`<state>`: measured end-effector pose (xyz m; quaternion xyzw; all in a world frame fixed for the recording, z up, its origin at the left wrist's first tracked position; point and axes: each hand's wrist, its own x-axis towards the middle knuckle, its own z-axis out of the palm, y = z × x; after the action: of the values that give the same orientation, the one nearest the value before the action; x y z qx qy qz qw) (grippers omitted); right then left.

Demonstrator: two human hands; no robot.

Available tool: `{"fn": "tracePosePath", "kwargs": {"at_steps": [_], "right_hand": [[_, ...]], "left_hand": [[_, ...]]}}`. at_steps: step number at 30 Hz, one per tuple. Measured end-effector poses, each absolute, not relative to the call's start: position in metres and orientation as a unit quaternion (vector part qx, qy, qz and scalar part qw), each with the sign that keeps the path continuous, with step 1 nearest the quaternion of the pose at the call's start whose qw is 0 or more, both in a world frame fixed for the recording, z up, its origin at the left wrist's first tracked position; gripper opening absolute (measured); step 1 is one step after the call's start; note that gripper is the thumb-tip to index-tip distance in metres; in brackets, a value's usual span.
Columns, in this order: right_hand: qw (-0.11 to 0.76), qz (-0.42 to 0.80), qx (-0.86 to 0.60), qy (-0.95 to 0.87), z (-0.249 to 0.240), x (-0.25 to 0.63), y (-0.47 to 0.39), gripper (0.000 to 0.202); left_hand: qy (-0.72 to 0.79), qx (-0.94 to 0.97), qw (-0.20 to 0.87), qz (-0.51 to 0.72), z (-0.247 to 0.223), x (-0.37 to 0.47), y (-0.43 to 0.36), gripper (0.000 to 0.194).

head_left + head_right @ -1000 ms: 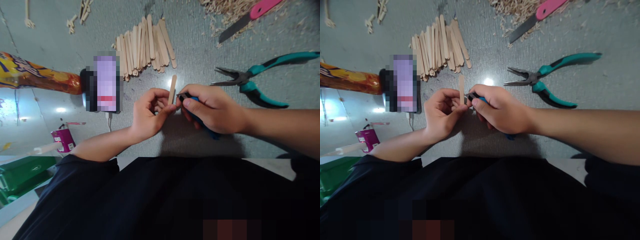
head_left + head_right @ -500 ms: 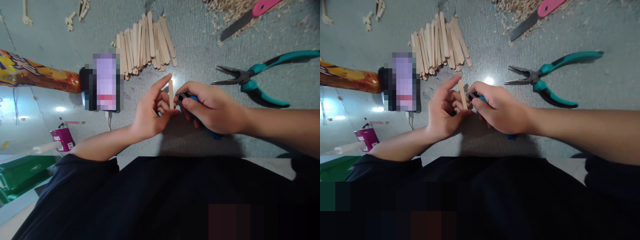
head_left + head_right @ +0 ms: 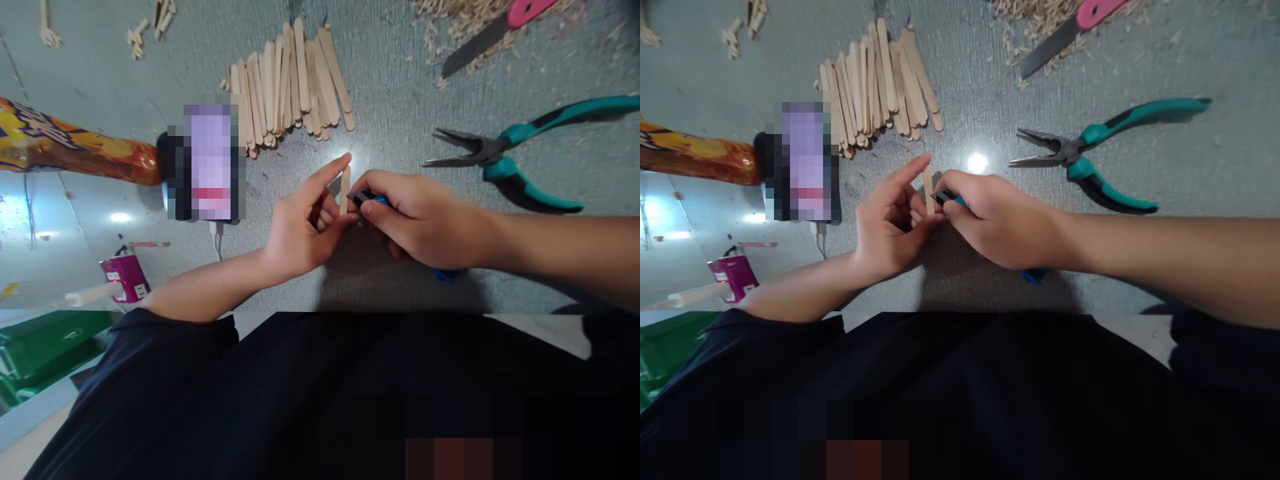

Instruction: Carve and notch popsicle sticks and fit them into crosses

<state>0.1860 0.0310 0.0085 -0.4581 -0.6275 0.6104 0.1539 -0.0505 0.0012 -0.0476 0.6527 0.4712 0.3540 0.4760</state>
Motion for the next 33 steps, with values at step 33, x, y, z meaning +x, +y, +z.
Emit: {"fn": "tracePosePath", "kwargs": {"at_steps": [33], "right_hand": [[0.038, 0.512, -0.504, -0.695, 0.013, 0.178, 0.031, 0.022]], "left_hand": [[0.432, 0.763, 0.369, 0.308, -0.049, -0.053, 0.004, 0.065]]}}
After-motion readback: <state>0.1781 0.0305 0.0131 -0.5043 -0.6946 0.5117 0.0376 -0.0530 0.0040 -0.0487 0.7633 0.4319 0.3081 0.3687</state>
